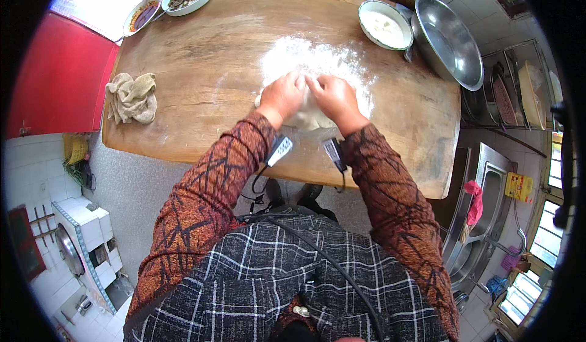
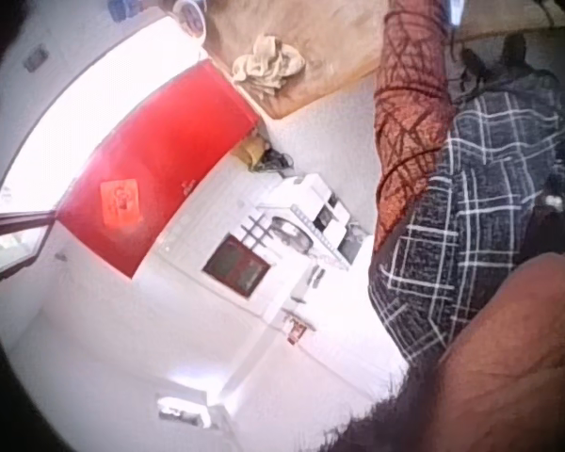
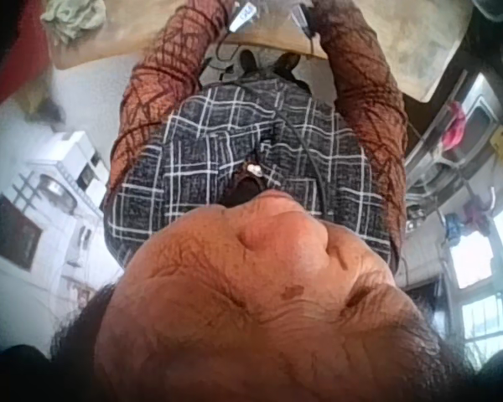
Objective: The person transfers dough from a metal bowl onto a floured wooden table, scrapes the remaining bits from the bowl, and kneads the dough by hand. The dough is repeatedly folded and pressed until it forms a cohesive ball.
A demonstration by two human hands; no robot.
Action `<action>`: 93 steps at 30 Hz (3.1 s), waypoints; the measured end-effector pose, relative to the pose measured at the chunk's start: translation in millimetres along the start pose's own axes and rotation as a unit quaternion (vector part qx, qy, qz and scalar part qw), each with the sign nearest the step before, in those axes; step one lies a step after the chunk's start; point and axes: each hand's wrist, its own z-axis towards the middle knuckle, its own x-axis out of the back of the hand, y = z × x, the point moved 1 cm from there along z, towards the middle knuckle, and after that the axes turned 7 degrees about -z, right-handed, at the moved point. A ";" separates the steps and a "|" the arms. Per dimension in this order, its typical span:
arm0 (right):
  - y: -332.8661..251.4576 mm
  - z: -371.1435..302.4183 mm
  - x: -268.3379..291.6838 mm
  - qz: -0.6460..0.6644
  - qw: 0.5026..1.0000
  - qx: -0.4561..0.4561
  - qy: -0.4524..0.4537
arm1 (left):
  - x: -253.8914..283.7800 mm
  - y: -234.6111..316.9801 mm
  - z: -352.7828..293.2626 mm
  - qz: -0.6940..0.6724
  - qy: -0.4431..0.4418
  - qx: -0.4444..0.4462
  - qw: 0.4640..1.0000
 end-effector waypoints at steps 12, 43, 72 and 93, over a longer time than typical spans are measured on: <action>49.5 -104.1 -37.2 -0.151 0.970 0.142 0.128 | -28.2 -25.5 -96.3 0.194 -0.001 -0.318 0.928; 48.3 -104.7 -29.2 -0.108 0.980 0.112 0.122 | -24.1 -16.7 -92.4 0.190 0.000 -0.205 0.960; -12.6 -137.8 -29.5 -0.087 0.983 0.136 0.089 | 16.7 -34.5 -129.3 0.112 0.011 -0.179 0.977; 19.4 -4.5 -56.3 -0.121 0.976 0.108 0.148 | 3.4 -45.9 -20.7 0.110 0.077 -0.117 0.984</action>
